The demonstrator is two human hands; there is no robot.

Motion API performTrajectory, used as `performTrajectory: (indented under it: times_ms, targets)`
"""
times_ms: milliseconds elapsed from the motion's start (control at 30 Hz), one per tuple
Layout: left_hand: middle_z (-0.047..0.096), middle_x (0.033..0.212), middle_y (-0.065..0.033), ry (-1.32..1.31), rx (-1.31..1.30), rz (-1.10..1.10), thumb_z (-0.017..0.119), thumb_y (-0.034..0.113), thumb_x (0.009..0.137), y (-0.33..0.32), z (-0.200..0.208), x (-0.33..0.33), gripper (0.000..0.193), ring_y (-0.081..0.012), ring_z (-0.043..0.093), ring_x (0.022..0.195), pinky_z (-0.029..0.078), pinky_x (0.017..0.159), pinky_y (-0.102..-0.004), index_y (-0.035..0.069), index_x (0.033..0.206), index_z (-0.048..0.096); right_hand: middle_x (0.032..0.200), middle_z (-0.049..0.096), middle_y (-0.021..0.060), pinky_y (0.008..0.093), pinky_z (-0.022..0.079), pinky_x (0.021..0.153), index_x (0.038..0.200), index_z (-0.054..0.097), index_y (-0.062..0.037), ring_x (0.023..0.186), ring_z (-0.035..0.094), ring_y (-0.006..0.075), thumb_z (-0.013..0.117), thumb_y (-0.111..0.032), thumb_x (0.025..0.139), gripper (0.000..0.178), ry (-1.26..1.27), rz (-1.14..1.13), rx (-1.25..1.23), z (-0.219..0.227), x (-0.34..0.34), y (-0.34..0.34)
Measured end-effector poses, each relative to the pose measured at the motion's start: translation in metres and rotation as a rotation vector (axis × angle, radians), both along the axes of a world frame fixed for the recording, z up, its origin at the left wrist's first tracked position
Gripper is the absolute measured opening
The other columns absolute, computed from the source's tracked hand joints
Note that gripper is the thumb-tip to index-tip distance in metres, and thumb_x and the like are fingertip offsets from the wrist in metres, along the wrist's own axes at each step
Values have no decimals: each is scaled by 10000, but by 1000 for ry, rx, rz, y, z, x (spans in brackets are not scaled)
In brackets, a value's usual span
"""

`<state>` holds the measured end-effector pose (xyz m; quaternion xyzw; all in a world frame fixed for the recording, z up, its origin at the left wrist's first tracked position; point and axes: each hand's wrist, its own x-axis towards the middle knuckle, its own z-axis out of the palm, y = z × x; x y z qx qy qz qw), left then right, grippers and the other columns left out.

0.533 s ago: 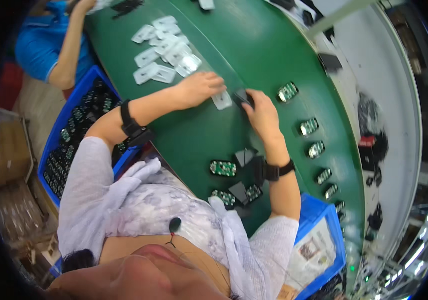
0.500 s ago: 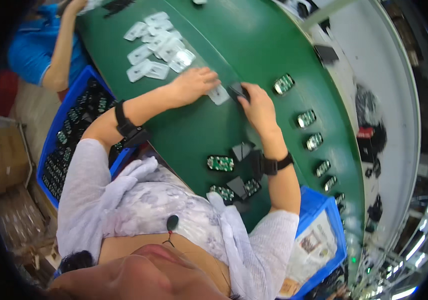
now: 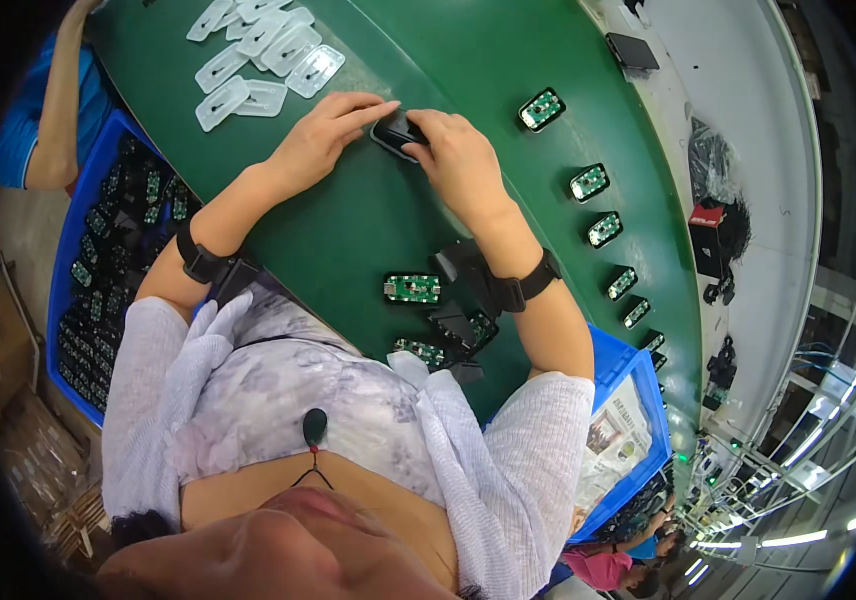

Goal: Assembling electronic components into plastic housings on a production line.

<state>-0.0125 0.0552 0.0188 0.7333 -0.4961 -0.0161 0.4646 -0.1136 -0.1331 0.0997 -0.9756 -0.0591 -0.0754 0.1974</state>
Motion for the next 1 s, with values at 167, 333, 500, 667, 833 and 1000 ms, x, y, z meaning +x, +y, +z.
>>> performTrajectory:
  times_ms: [167, 333, 500, 667, 833, 1000]
  targets:
    - [546, 1239, -110, -165, 54, 7, 532, -107, 743, 0, -4, 2, 592, -300, 511, 1131, 445, 965, -378, 111, 1292, 565, 1050, 654, 94, 379, 508, 819, 1114, 592, -45, 957, 610, 278, 687, -142, 803, 340, 23, 34, -34, -9, 2, 2]
    - [555, 1226, -101, -256, 56, 35, 536, -70, 742, -1, -6, -2, 551, -296, 525, 1113, 460, 950, -380, 74, 1273, 568, 1099, 616, 76, 341, 537, 750, 1147, 585, -53, 942, 612, 255, 692, -131, 785, 385, -147, 56, -244, -20, -4, 12]
    - [557, 1226, -99, -377, 71, 61, 597, 13, 764, 0, -2, -4, 521, -286, 533, 1102, 476, 919, -385, 61, 1280, 550, 1095, 604, 72, 332, 544, 734, 1171, 578, -54, 952, 606, 252, 681, -118, 785, 405, -120, 48, -215, -22, -5, 10]
    - [552, 1166, -89, -484, 73, 78, 585, 81, 765, -6, 1, -5, 474, -247, 523, 1077, 474, 878, -343, -2, 1232, 560, 1098, 604, 72, 328, 540, 737, 1174, 582, -60, 953, 603, 250, 679, -105, 780, 409, -71, -68, -379, -26, -9, 22]
    - [538, 1067, -92, -479, 176, 72, 697, 131, 715, -21, 3, -12, 573, -264, 544, 1006, 486, 837, -364, 2, 1250, 537, 1048, 660, 100, 357, 534, 751, 1169, 606, -61, 930, 628, 304, 710, -149, 777, 415, 127, -41, -21, -2, 13, -6]
    - [566, 994, -114, -513, 236, 135, 707, 203, 759, -36, 12, 2, 428, -252, 566, 914, 490, 743, -336, -11, 1114, 601, 1061, 678, 120, 329, 513, 809, 1217, 600, -71, 937, 648, 220, 733, -210, 813, 447, 310, -169, 554, -1, 28, -34]
